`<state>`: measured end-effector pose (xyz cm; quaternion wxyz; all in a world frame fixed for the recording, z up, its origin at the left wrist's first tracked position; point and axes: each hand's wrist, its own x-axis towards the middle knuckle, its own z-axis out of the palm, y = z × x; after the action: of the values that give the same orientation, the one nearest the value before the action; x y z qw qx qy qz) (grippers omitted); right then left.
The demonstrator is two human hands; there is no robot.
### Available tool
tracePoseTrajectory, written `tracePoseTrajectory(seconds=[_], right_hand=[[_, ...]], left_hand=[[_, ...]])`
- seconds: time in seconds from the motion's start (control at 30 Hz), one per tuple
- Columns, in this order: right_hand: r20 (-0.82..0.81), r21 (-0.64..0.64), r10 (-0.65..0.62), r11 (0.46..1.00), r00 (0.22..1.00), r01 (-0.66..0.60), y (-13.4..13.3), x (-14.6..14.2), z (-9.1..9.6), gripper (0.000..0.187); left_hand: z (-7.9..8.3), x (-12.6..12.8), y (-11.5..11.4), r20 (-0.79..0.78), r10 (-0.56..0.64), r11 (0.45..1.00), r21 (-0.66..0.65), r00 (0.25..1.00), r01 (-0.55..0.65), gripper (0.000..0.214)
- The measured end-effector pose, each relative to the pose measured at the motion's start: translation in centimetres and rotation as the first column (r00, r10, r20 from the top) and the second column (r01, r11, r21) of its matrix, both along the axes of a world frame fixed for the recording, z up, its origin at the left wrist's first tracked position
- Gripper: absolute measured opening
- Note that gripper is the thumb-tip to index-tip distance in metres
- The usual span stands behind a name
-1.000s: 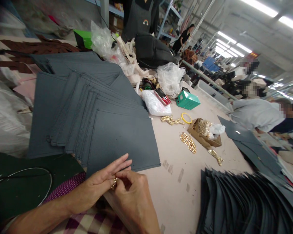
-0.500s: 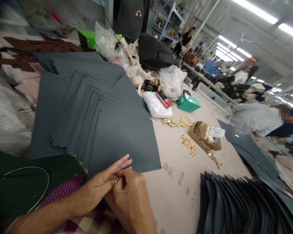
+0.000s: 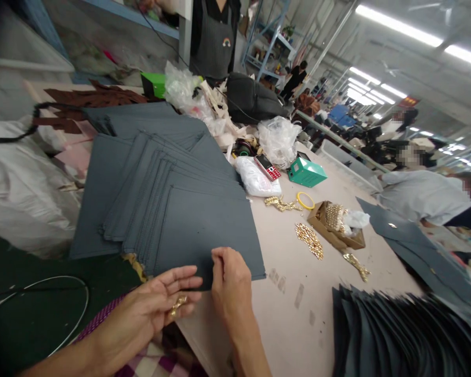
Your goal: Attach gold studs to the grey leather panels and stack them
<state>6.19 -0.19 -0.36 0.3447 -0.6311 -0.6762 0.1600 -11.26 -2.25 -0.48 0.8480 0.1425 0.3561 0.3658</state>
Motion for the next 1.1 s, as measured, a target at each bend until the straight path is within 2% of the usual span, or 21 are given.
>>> tracePoseTrajectory(seconds=[0.07,0.17,0.23,0.3,0.4,0.43,0.47,0.53,0.6,0.67,0.77,0.87,1.0,1.1], right_hand=[[0.183,0.028,0.086,0.995,0.979,-0.093,0.7,0.4,-0.4,0.022],[0.310,-0.089,0.200,0.980,0.929,-0.180,0.2,1.2,-0.2,0.023],[0.271,-0.239,0.288,0.944,0.918,-0.226,-1.0,2.2,0.8,0.022],[0.173,-0.407,0.355,0.875,0.919,-0.261,-2.6,3.4,2.0,0.021],[-0.018,-0.606,0.391,0.728,0.920,-0.321,-4.2,4.5,3.5,0.023],[-0.074,-0.624,0.378,0.705,0.923,-0.338,-4.4,4.6,3.6,0.023],[-0.124,-0.616,0.350,0.707,0.929,-0.348,-4.4,4.6,3.4,0.022],[-0.220,-0.566,0.225,0.763,0.949,-0.312,-4.1,4.4,2.5,0.017],[-0.340,-0.535,0.049,0.812,0.939,-0.236,-3.5,4.0,1.2,0.012],[-0.459,-0.547,-0.091,0.813,0.884,-0.201,-3.1,3.8,-0.1,0.012],[-0.540,-0.546,-0.167,0.815,0.825,-0.193,-2.8,3.7,-1.1,0.015],[-0.569,-0.549,-0.194,0.813,0.799,-0.193,-2.7,3.8,-1.1,0.017],[-0.632,-0.562,-0.210,0.787,0.746,-0.254,-2.1,3.6,-0.9,0.024],[-0.680,-0.572,-0.228,0.760,0.696,-0.309,-1.5,3.3,-0.9,0.034]], left_hand=[[-0.5,-1.5,-1.2,-0.074,-0.072,0.997,-0.014,0.995,0.071,0.040],[-2.6,-3.7,-3.0,-0.260,-0.200,0.972,0.070,0.945,0.225,0.036],[-4.3,-4.9,-3.8,-0.422,-0.230,0.944,0.124,0.877,0.307,0.041],[-5.5,-5.6,-4.2,-0.559,-0.183,0.928,0.172,0.809,0.329,0.042],[-5.5,-5.7,-4.3,-0.626,-0.118,0.906,0.250,0.771,0.342,0.037],[-5.1,-5.5,-4.2,-0.617,-0.118,0.899,0.267,0.778,0.348,0.033],[-4.7,-5.1,-4.1,-0.608,-0.128,0.891,0.276,0.784,0.359,0.031],[-3.9,-4.4,-3.8,-0.613,-0.118,0.884,0.293,0.781,0.364,0.030],[-3.8,-3.8,-3.2,-0.642,-0.030,0.895,0.324,0.766,0.306,0.032],[-4.3,-3.8,-2.5,-0.652,0.089,0.916,0.351,0.753,0.196,0.038],[-5.3,-4.5,-1.7,-0.631,0.171,0.936,0.345,0.757,0.076,0.047],[-4.8,-4.9,-1.9,-0.577,0.080,0.949,0.294,0.813,0.116,0.040],[-1.6,-3.5,-2.0,-0.370,-0.118,0.937,0.266,0.922,0.227,0.026],[0.3,-1.8,-1.0,-0.230,-0.230,0.942,0.191,0.946,0.275,0.045]])
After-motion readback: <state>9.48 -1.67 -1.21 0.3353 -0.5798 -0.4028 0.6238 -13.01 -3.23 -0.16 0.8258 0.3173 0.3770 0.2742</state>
